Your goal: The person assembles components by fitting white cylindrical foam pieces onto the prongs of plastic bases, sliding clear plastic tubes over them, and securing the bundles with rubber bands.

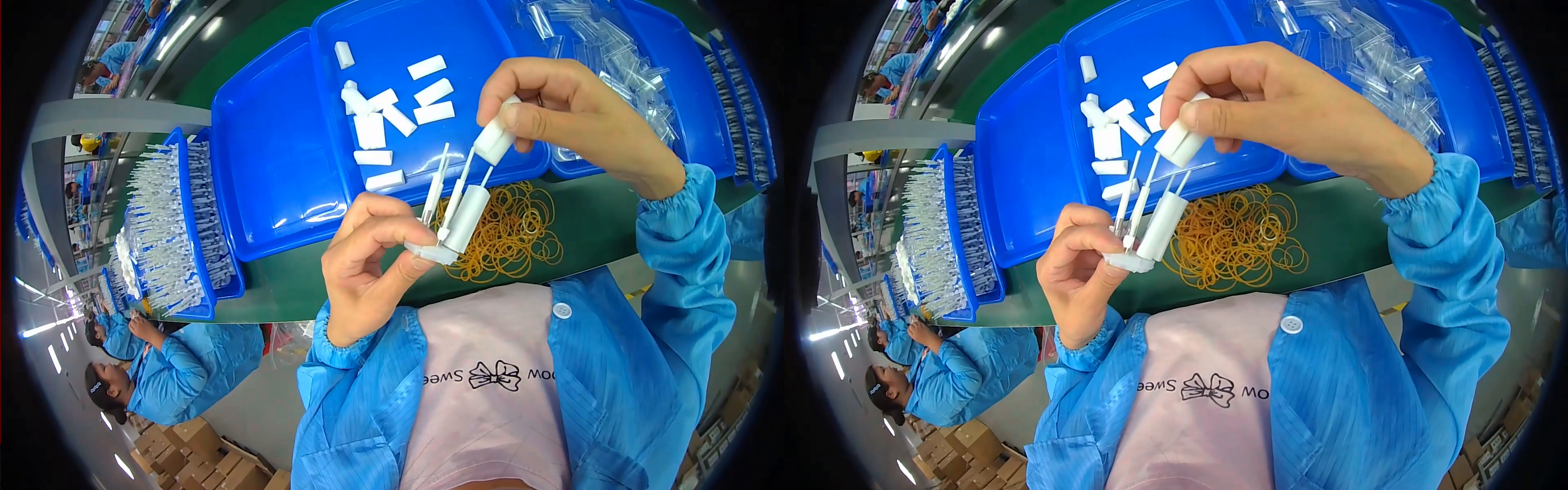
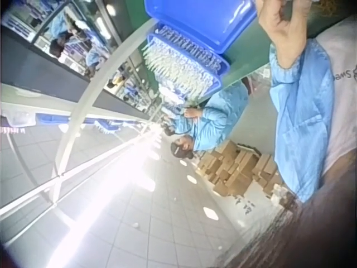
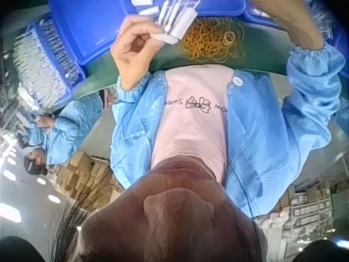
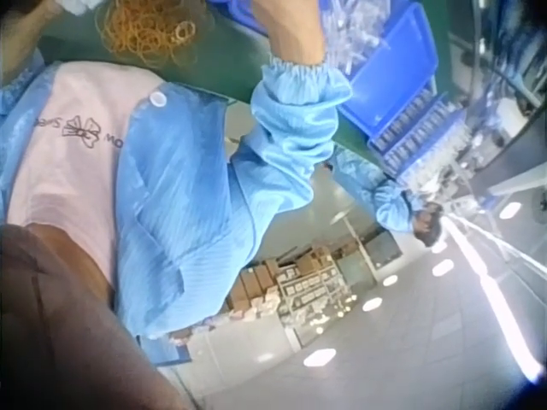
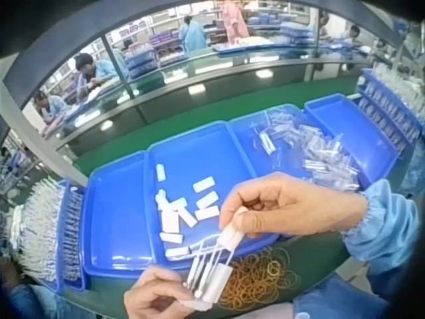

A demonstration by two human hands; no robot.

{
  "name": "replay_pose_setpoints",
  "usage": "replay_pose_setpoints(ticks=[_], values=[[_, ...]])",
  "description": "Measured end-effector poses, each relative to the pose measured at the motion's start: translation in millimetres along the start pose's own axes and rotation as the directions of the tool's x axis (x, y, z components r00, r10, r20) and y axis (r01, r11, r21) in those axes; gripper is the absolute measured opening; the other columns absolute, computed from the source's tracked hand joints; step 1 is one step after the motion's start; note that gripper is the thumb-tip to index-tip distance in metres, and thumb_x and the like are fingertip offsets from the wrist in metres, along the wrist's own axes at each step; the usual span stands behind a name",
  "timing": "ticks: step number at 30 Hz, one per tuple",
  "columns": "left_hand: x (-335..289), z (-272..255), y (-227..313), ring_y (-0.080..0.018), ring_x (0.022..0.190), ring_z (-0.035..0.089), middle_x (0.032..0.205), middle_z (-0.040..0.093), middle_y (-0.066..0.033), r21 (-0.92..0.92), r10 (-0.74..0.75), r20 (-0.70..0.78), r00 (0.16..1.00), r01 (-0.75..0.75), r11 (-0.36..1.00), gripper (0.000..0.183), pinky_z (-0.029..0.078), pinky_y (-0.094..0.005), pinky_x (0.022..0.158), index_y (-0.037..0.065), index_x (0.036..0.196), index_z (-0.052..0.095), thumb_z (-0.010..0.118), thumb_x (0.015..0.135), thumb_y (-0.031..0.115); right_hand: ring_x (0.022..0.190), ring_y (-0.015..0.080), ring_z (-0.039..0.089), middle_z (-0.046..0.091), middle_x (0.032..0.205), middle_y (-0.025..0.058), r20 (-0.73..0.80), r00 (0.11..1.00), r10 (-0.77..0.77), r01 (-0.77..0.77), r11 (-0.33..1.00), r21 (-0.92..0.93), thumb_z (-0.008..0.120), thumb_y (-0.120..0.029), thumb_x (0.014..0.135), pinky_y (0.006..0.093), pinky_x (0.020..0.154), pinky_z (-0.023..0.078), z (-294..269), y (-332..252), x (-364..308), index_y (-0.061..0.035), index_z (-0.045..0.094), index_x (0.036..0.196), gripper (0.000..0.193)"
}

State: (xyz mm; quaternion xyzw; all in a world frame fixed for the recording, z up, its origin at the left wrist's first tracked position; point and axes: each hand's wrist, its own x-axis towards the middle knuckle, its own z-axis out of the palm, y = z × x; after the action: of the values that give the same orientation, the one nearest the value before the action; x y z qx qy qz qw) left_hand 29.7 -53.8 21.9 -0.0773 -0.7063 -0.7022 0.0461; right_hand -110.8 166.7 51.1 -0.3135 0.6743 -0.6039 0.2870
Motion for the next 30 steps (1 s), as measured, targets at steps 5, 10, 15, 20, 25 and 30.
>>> replay_pose_setpoints(ticks=[5, 10, 15, 20, 25, 30], values=[[1, -1, -1, -0.0131, 0.083, 0.056, 0.096, 0.050, -0.0081, -0.035, -0.044, 0.020, 0.999, 0.044, 0.998, 0.015, 0.051, -0.0249, 0.074, -0.002, 0.090, 0.064, 0.069, 0.076, -0.001, 0.072, 0.0075, 0.050, 0.060, 0.088, 0.0024, 0.010, 1.000, 0.021, -0.021, 0.999, 0.048, 0.055, -0.021, 0.090, 0.0208, 0.062, 0.042, -1, 8, 3, -0.0056, 0.062, 0.097, 0.019], [3, -1, -2, -0.0133, 0.084, 0.057, 0.096, 0.050, -0.0078, -0.025, -0.056, 0.041, 0.998, 0.058, 0.998, 0.015, 0.051, -0.0254, 0.075, -0.002, 0.090, 0.064, 0.069, 0.076, 0.000, 0.072, 0.0071, 0.050, 0.061, 0.090, 0.0025, 0.014, 0.998, 0.062, -0.063, 0.996, 0.066, 0.055, -0.022, 0.089, 0.0209, 0.062, 0.042, -4, 10, 4, -0.0062, 0.062, 0.098, 0.019], [6, -2, -5, -0.0134, 0.083, 0.057, 0.096, 0.050, -0.0077, -0.023, -0.087, 0.078, 0.993, 0.089, 0.996, 0.014, 0.051, -0.0259, 0.075, -0.001, 0.091, 0.065, 0.069, 0.077, 0.002, 0.080, 0.0073, 0.055, 0.062, 0.092, 0.0019, 0.128, 0.982, 0.142, -0.155, 0.983, 0.102, 0.056, -0.024, 0.089, 0.0202, 0.068, 0.044, 4, 2, 4, -0.0060, 0.062, 0.098, 0.021], [5, -2, -4, -0.0129, 0.081, 0.056, 0.094, 0.051, -0.0073, 0.050, -0.043, 0.063, 0.997, 0.040, 0.998, 0.014, 0.050, -0.0253, 0.074, 0.000, 0.090, 0.066, 0.070, 0.077, 0.003, 0.085, 0.0089, 0.057, 0.063, 0.093, 0.0036, 0.094, 0.993, 0.077, -0.090, 0.986, 0.138, 0.056, -0.022, 0.089, 0.0222, 0.073, 0.046, 1, 11, 1, -0.0048, 0.063, 0.103, 0.022], [4, -2, -5, -0.0120, 0.080, 0.056, 0.094, 0.052, -0.0067, 0.096, -0.025, 0.095, 0.995, 0.016, 0.995, 0.015, 0.049, -0.0239, 0.072, 0.001, 0.090, 0.066, 0.070, 0.076, 0.005, 0.085, 0.0103, 0.057, 0.062, 0.096, 0.0051, 0.094, 0.992, -0.081, 0.076, 0.996, 0.053, 0.056, -0.017, 0.089, 0.0240, 0.077, 0.046, 2, 20, -3, -0.0048, 0.062, 0.110, 0.025], [8, 1, -6, -0.0132, 0.082, 0.057, 0.095, 0.053, -0.0077, 0.091, 0.014, 0.089, 0.996, -0.022, 0.996, 0.017, 0.051, -0.0254, 0.073, 0.000, 0.091, 0.065, 0.071, 0.075, 0.003, 0.085, 0.0097, 0.056, 0.061, 0.089, 0.0024, 0.007, 0.999, 0.035, -0.036, 0.976, 0.215, 0.062, -0.015, 0.085, 0.0250, 0.079, 0.045, 5, 9, -4, -0.0041, 0.062, 0.091, 0.013]])
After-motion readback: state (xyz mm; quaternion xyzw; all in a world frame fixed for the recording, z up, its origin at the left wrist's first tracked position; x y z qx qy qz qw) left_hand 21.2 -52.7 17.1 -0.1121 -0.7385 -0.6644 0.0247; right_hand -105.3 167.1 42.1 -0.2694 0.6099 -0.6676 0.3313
